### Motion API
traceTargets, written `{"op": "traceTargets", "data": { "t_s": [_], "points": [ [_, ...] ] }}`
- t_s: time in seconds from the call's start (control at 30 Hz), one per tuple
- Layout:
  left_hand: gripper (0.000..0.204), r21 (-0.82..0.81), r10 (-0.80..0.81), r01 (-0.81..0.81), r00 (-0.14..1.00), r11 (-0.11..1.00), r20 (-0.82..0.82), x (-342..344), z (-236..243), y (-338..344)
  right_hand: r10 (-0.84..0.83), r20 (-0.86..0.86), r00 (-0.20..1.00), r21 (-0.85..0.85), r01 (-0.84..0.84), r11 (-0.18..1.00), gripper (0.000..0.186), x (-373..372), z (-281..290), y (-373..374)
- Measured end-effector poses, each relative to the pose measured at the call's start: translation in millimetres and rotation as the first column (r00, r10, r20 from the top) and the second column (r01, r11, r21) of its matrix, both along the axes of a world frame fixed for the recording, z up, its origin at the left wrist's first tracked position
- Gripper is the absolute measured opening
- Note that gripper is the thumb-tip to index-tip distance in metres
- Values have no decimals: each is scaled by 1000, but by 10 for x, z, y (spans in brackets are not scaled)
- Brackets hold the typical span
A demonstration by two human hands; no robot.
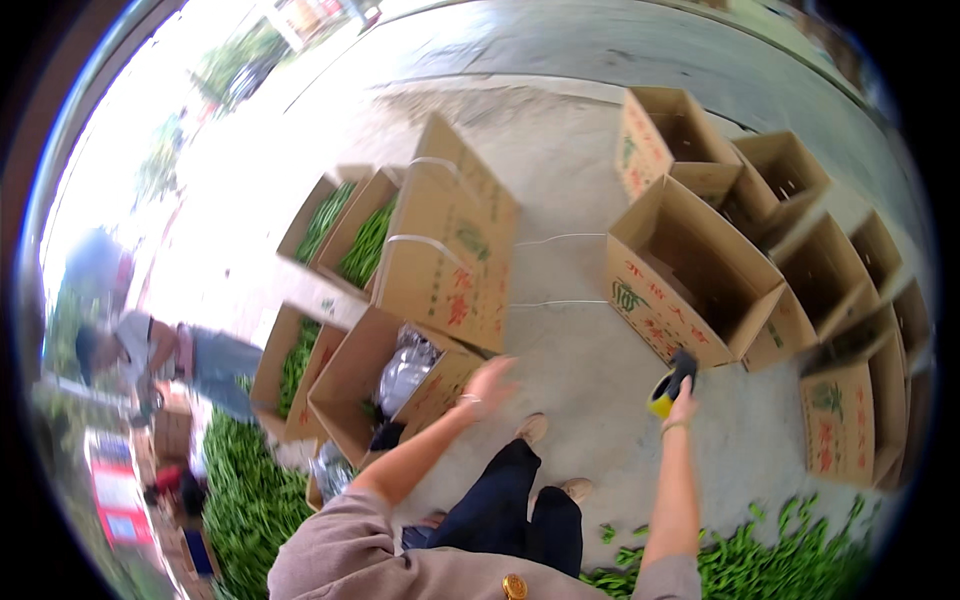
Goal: The person packs green chili peppers into cardboard boxes and seals them with a handheld tape dispenser. They repeatedly open and close boxes, apply tape to the seams, and move sealed boxes aside.
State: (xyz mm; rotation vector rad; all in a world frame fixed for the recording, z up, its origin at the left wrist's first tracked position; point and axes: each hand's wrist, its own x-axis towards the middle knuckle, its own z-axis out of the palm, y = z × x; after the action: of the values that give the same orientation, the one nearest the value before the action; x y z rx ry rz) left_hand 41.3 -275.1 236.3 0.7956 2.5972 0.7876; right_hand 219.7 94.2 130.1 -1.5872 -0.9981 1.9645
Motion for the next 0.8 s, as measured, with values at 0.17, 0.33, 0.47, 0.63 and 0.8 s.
{"op": "traceTargets", "data": {
  "t_s": [0.17, 0.33, 0.47, 0.63, 0.8],
  "points": [
    [70, -404, 565, -549, 820, 732, -91, -404, -271, -2273, 613, 333, 716, -139, -606, 783, 70, -71, -302, -1625],
    [72, -117, 485, -519, 844, 847, -228, -2022, 127, -1946, 744, 525, 412, -153, -815, 559, 72, -285, -721, -2544],
    [91, -236, 476, -524, 848, 818, -232, -3240, 133, -1809, 795, 491, 355, -62, -896, 439, 87, -868, -380, -2969],
    [105, -254, 575, -610, 793, 751, -202, -4422, -433, -1750, 802, 504, 320, -41, -919, 393, 80, -1953, 59, -2959],
    [39, -239, 628, -776, 617, 583, -474, -4932, -891, -1703, 827, 345, 445, 114, -894, 433, 74, -2901, 379, -3022]
  ]
}}
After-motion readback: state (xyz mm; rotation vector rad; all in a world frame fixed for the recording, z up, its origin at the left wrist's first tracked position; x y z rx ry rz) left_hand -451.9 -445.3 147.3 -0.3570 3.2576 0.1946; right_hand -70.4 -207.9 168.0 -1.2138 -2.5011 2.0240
